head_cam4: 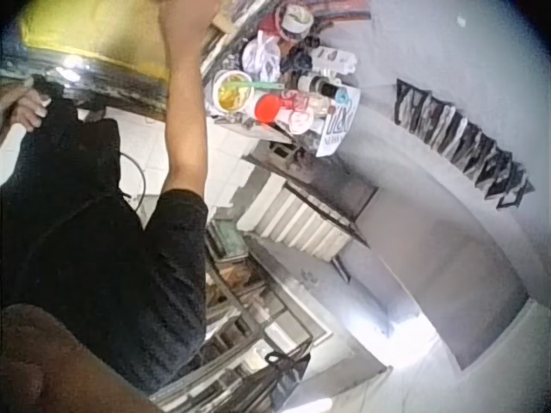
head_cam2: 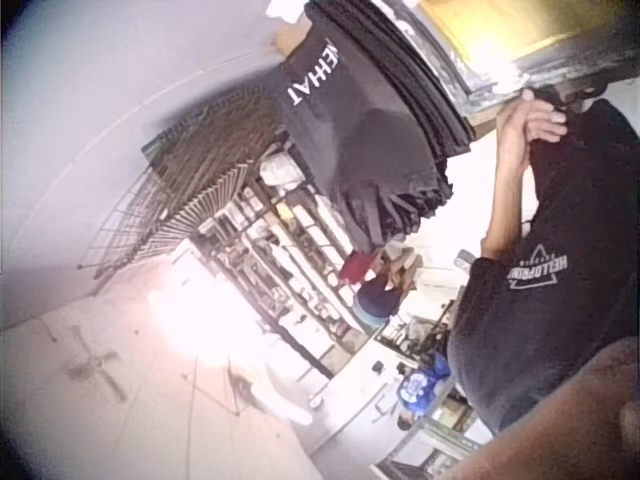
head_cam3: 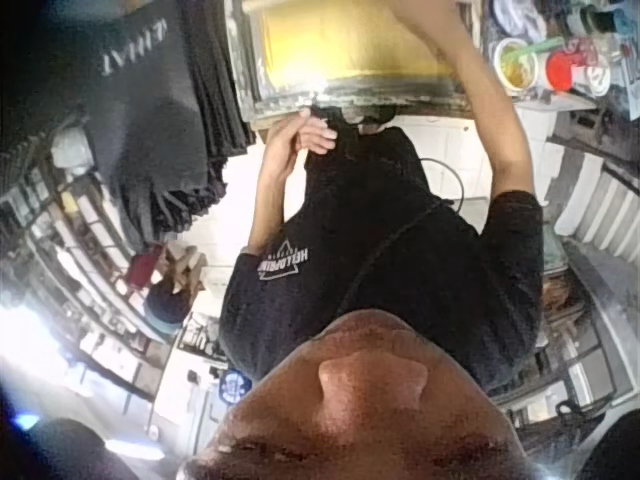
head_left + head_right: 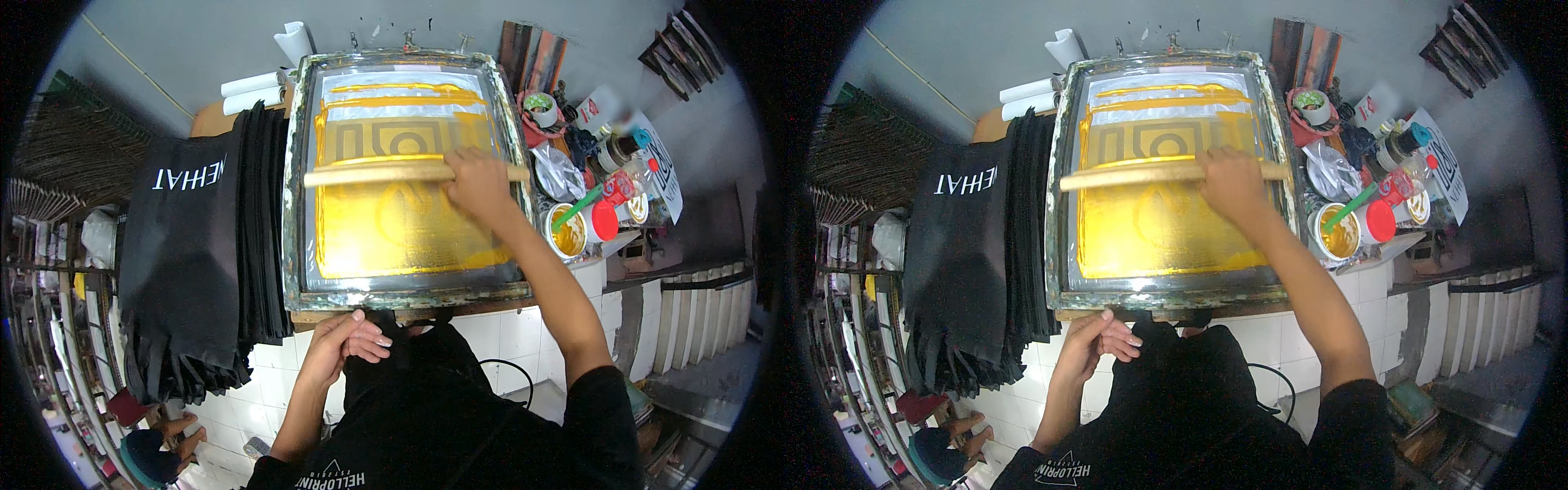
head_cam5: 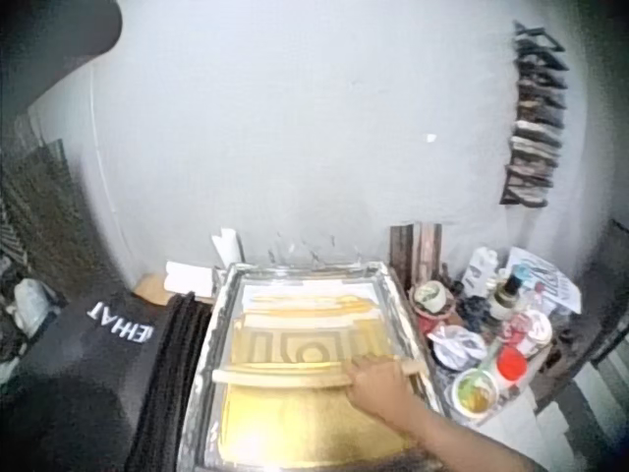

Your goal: The person performs screen printing on black tote bags by placing a bag on the printing board, lowering the screen, applying yellow ink with a squeegee, and then moving the printed bag to a stack.

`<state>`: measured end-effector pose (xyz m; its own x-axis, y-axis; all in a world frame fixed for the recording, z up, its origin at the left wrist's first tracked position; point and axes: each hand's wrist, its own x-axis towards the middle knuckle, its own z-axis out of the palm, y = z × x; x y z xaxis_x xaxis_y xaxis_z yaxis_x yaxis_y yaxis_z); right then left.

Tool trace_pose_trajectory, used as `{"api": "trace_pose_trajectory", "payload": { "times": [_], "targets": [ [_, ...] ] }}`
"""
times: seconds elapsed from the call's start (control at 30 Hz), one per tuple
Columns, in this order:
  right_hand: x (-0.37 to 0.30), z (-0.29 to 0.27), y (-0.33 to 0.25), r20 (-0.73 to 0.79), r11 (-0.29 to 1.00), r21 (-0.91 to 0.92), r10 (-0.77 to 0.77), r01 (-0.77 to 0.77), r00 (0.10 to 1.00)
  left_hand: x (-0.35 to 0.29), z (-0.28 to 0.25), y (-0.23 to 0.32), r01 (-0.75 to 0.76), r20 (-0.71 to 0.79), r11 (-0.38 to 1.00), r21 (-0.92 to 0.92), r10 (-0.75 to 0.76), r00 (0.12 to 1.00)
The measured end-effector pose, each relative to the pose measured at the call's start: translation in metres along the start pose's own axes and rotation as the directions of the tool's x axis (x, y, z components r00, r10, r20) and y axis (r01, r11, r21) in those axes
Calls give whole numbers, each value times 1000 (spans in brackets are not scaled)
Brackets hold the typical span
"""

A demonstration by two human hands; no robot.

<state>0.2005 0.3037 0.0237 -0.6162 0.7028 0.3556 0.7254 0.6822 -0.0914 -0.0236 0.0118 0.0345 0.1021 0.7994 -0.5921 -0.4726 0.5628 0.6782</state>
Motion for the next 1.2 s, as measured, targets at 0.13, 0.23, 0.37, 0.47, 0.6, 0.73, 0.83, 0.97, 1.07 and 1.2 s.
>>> {"api": "trace_pose_trajectory", "payload": {
  "times": [0.13,0.23,0.37,0.47,0.6,0.73,0.83,0.97,1.07,1.2],
  "targets": [
    [64,21,36,65,997,-55,52,-48,997,7,-3,36,-139,-48,981,133,146,988],
    [114,-1,42,201,992,-49,122,-114,972,21,-11,67,-244,-116,949,201,270,956],
    [139,-8,72,171,992,-69,118,-107,978,64,-9,139,-394,-85,738,548,517,852],
    [150,-1,83,156,993,-85,100,-87,983,130,-2,197,-474,42,313,823,799,600],
    [160,6,68,204,988,-129,109,-84,973,218,-8,264,-358,480,-375,855,833,275],
    [145,7,62,218,974,-155,199,-168,955,245,0,276,-285,331,-181,941,662,673],
    [137,3,62,248,970,-183,205,-162,947,245,-2,266,-272,279,-112,956,639,717],
    [121,5,53,178,980,-149,157,-131,971,228,-5,252,-259,298,-159,953,660,689],
    [102,12,52,63,986,-145,93,-83,994,219,-7,238,-286,348,-208,935,685,640],
    [80,7,37,47,990,-126,73,-67,996,200,-9,218,-298,329,-171,939,700,634]
  ]
}}
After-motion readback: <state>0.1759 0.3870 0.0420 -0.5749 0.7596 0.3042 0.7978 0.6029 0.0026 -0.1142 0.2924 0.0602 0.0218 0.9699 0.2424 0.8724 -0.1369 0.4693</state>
